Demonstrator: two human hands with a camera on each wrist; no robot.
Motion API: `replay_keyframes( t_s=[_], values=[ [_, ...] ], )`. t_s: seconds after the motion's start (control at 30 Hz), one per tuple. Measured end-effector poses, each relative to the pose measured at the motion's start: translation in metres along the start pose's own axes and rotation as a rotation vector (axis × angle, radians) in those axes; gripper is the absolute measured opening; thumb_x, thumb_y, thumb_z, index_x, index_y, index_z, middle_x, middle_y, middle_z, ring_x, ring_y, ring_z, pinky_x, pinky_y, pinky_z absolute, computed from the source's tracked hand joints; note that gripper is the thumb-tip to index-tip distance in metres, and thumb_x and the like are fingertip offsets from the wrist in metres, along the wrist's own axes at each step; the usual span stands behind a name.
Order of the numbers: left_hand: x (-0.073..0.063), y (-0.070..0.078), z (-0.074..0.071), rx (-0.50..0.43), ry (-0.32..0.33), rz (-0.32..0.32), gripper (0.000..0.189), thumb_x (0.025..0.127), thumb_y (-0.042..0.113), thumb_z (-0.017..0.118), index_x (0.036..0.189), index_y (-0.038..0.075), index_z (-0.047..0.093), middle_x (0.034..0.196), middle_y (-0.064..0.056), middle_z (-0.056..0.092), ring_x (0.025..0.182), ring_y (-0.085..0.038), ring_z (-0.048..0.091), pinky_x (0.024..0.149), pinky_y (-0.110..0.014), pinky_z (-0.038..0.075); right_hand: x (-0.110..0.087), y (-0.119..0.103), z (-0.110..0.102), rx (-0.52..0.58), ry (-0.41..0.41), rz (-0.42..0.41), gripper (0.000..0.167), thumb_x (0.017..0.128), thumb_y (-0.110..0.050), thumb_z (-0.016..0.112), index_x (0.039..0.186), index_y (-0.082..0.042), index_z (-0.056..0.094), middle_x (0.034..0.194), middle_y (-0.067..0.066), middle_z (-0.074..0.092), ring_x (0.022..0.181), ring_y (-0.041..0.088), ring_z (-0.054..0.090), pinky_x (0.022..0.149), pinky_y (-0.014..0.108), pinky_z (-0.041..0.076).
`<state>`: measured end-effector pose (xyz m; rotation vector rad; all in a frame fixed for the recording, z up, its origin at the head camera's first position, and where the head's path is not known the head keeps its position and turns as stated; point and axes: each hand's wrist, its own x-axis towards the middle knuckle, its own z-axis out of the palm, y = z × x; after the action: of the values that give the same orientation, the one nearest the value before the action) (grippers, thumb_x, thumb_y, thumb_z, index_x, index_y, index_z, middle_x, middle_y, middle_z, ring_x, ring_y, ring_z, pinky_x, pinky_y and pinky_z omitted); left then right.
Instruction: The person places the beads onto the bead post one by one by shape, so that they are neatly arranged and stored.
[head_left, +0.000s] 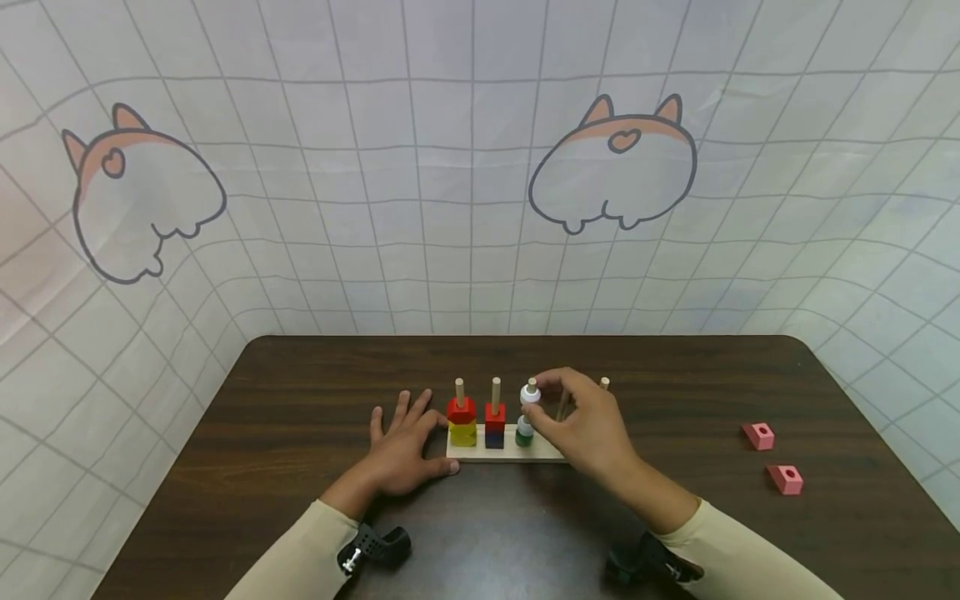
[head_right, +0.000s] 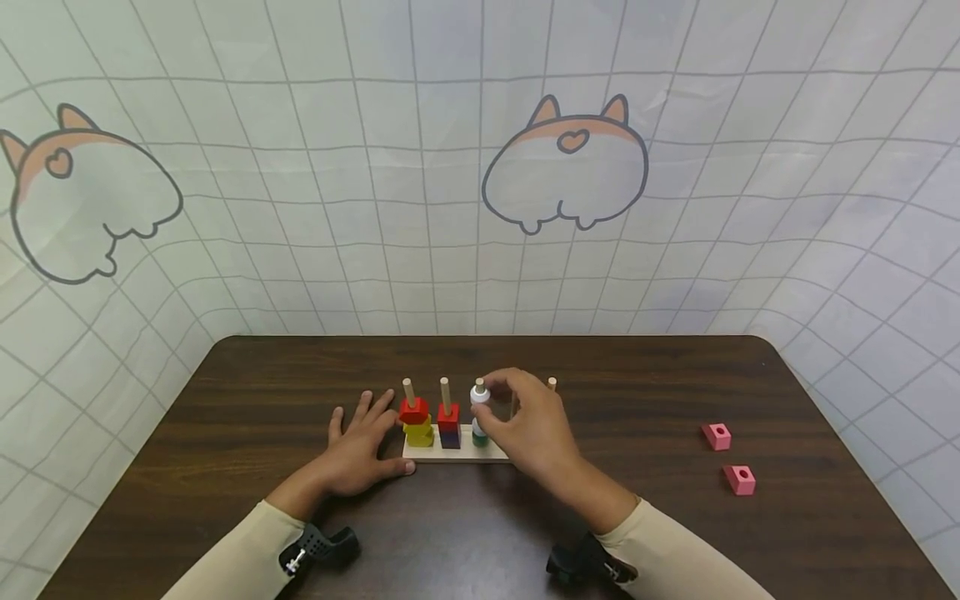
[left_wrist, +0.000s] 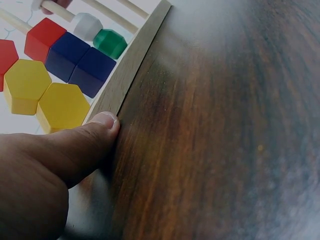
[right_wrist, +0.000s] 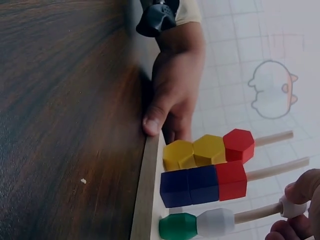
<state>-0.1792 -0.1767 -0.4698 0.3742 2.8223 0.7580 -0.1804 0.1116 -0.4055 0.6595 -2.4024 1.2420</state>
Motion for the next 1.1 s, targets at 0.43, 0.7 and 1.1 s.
replay_keyframes(
  t_s=[0.43, 0.7, 1.1],
  values=[
    [0.0, 0.001, 0.0, 0.003, 0.001, 0.006, 0.053, 0.089, 0.053, 0.076, 0.13, 0.025, 0.058, 0.17, -0.011, 0.013, 0.155, -0.038, -0.007, 0.112, -0.069, -0.013, -0.008, 0.008, 0.007, 0.154, -0.055, 0.199, 0.066, 0.082, -0.004, 0.086, 0.138, -0.007, 0.05, 0.105, 0.001, 0.073, 0.089, 0.014, 0.071, 0.077, 0.038, 0.058],
    [0.0, 0.001, 0.001, 0.001, 0.006, 0.004, 0.053, 0.088, 0.053, 0.077, 0.129, 0.024, 0.058, 0.17, -0.012, 0.014, 0.155, -0.039, -0.006, 0.112, -0.07, -0.012, -0.013, 0.015, 0.013, 0.178, -0.075, 0.266, 0.057, 0.082, -0.007, 0.086, 0.13, -0.008, 0.056, 0.105, 0.002, 0.073, 0.09, 0.016, 0.072, 0.078, 0.039, 0.059],
    [0.0, 0.0, 0.001, -0.002, 0.004, 0.006, 0.053, 0.088, 0.053, 0.077, 0.129, 0.025, 0.058, 0.17, -0.012, 0.014, 0.155, -0.039, -0.006, 0.112, -0.07, -0.013, -0.015, 0.019, 0.018, 0.165, -0.089, 0.294, 0.055, 0.081, -0.007, 0.087, 0.127, -0.006, 0.058, 0.106, 0.002, 0.073, 0.091, 0.017, 0.073, 0.081, 0.04, 0.059]
  ],
)
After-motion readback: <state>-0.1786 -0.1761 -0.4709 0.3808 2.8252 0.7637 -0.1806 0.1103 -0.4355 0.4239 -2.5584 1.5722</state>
